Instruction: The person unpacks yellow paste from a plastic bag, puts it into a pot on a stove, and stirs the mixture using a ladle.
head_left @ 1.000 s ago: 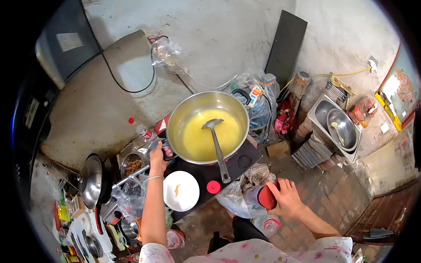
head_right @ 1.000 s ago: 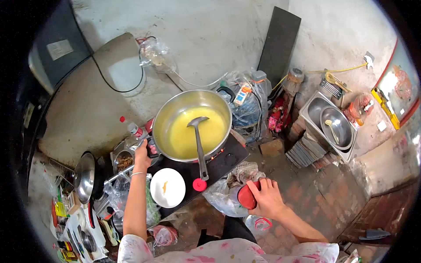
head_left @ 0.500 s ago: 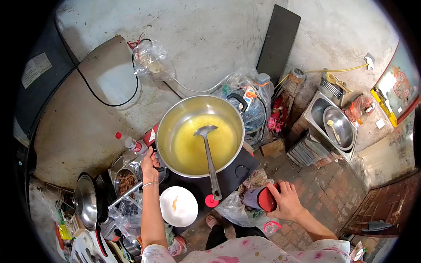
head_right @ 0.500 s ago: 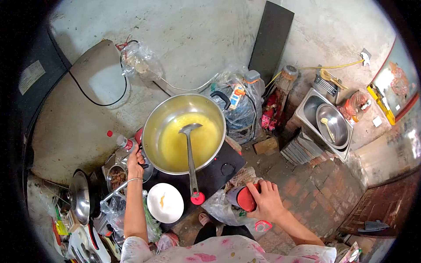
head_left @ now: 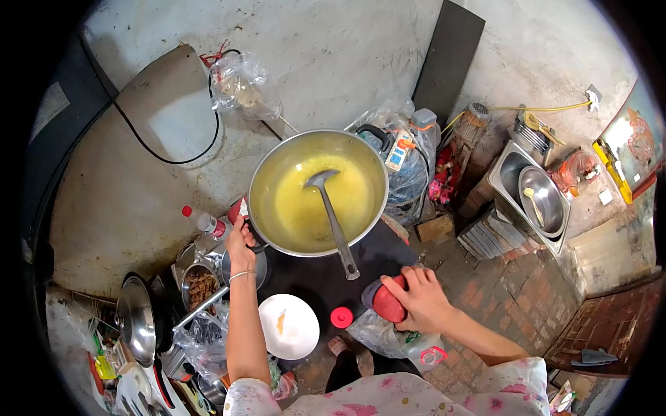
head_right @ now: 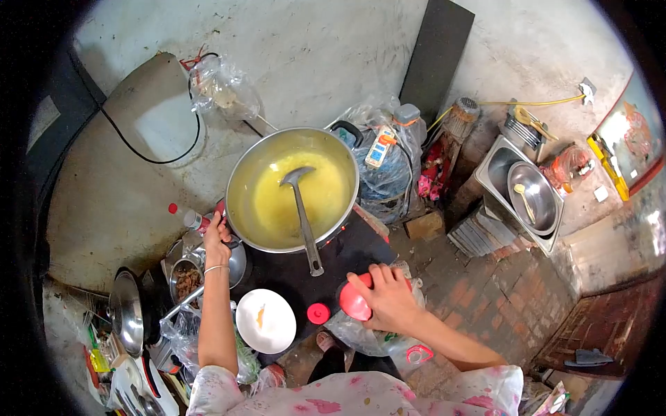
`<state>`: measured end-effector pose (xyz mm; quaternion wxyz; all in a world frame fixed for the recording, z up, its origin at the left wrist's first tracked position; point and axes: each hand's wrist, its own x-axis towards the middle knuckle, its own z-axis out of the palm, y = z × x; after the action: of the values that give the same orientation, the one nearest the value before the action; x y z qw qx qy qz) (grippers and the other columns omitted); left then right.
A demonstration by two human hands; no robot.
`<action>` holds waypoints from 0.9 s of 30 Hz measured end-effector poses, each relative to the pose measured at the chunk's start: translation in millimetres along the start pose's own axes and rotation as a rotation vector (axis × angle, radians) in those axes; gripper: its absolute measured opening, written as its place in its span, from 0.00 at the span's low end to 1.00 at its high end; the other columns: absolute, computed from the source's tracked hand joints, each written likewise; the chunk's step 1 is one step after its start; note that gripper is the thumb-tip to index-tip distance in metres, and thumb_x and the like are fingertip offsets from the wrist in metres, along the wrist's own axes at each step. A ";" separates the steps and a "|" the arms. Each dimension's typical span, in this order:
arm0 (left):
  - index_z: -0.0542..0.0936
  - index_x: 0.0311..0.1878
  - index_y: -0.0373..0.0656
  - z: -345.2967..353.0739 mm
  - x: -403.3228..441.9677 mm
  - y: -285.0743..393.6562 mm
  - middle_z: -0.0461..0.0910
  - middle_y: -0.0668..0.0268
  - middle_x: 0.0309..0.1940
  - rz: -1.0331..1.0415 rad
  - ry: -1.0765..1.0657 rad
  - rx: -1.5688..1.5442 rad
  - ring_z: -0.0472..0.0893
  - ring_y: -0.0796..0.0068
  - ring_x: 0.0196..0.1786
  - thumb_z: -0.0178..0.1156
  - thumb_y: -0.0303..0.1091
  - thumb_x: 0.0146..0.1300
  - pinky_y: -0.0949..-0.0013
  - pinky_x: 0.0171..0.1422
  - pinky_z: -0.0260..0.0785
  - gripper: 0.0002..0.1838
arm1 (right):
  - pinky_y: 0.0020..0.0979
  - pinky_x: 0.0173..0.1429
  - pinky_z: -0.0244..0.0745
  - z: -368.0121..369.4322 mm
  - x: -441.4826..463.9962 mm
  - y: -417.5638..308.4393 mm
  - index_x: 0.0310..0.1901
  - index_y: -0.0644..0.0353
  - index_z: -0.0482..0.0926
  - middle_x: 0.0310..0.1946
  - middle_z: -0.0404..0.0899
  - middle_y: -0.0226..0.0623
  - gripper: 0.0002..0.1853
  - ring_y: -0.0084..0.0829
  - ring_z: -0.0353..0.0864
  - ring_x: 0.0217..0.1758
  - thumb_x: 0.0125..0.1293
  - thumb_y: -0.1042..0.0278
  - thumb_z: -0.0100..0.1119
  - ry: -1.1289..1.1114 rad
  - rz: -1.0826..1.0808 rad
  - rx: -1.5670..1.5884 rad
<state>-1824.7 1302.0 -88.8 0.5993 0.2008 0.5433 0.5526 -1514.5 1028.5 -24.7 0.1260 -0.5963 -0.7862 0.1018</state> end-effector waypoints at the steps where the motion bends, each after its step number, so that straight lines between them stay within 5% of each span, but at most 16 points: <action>1: 0.70 0.25 0.43 1.4 0.3 -0.7 0.63 0.76 0.10 0.010 0.025 0.002 0.58 0.85 0.10 0.62 0.40 0.56 0.80 0.12 0.45 0.14 | 0.40 0.49 0.58 2.3 7.2 -1.9 0.57 0.56 0.65 0.46 0.64 0.52 0.47 0.46 0.65 0.48 0.27 0.54 0.70 -0.014 -0.043 -0.018; 8: 0.72 0.31 0.45 11.7 -5.0 -1.4 0.63 0.77 0.12 0.028 0.033 -0.032 0.58 0.87 0.09 0.61 0.40 0.56 0.82 0.10 0.48 0.11 | 0.39 0.47 0.57 25.5 46.6 -11.9 0.57 0.57 0.65 0.40 0.65 0.46 0.47 0.41 0.64 0.46 0.27 0.57 0.71 -0.104 -0.172 -0.034; 11: 0.72 0.33 0.44 10.5 -3.0 -2.3 0.63 0.76 0.13 0.010 0.037 -0.024 0.58 0.87 0.10 0.62 0.41 0.56 0.82 0.11 0.48 0.12 | 0.42 0.54 0.57 29.0 51.1 -12.6 0.59 0.55 0.63 0.48 0.64 0.51 0.50 0.46 0.63 0.53 0.28 0.54 0.74 -0.199 -0.136 -0.025; 17: 0.70 0.31 0.43 -1.0 -6.6 -1.6 0.67 0.73 0.17 -0.016 -0.130 0.058 0.65 0.83 0.16 0.55 0.53 0.60 0.77 0.18 0.54 0.20 | 0.43 0.57 0.59 27.9 41.1 -10.4 0.52 0.62 0.68 0.49 0.66 0.51 0.38 0.46 0.64 0.54 0.38 0.54 0.71 0.089 -0.240 -0.032; 19: 0.70 0.33 0.45 4.2 -31.6 -1.3 0.69 0.73 0.20 0.049 -0.062 0.102 0.67 0.83 0.20 0.52 0.54 0.61 0.76 0.22 0.57 0.20 | 0.39 0.47 0.69 19.7 32.7 -16.1 0.46 0.64 0.72 0.46 0.71 0.48 0.29 0.44 0.72 0.46 0.42 0.59 0.70 0.375 -0.315 0.296; 22: 0.70 0.40 0.48 -25.1 -59.2 -23.4 0.73 0.75 0.29 0.220 0.047 0.132 0.72 0.83 0.32 0.49 0.54 0.62 0.75 0.31 0.62 0.19 | 0.35 0.33 0.73 -2.6 40.6 -27.0 0.36 0.64 0.75 0.40 0.74 0.43 0.22 0.40 0.77 0.32 0.43 0.60 0.71 0.608 -0.157 0.265; 23: 0.70 0.41 0.47 -41.4 -60.4 -37.3 0.73 0.74 0.29 0.267 0.103 0.111 0.73 0.83 0.33 0.50 0.53 0.63 0.75 0.32 0.63 0.18 | 0.36 0.28 0.73 -10.2 54.0 -31.9 0.38 0.65 0.73 0.35 0.75 0.41 0.22 0.40 0.77 0.26 0.47 0.58 0.67 0.550 -0.042 0.260; 27: 0.68 0.43 0.47 -76.2 -106.6 -55.9 0.73 0.73 0.28 0.199 0.140 0.059 0.74 0.81 0.29 0.51 0.46 0.63 0.76 0.31 0.64 0.14 | 0.36 0.29 0.74 -8.9 102.5 -51.9 0.46 0.65 0.69 0.32 0.75 0.44 0.26 0.43 0.78 0.27 0.51 0.56 0.63 0.373 0.148 0.079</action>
<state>-1845.0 1163.5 -115.1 0.4959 0.2321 0.5771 0.6060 -1585.2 1113.4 7.7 0.2848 -0.6556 -0.6987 0.0295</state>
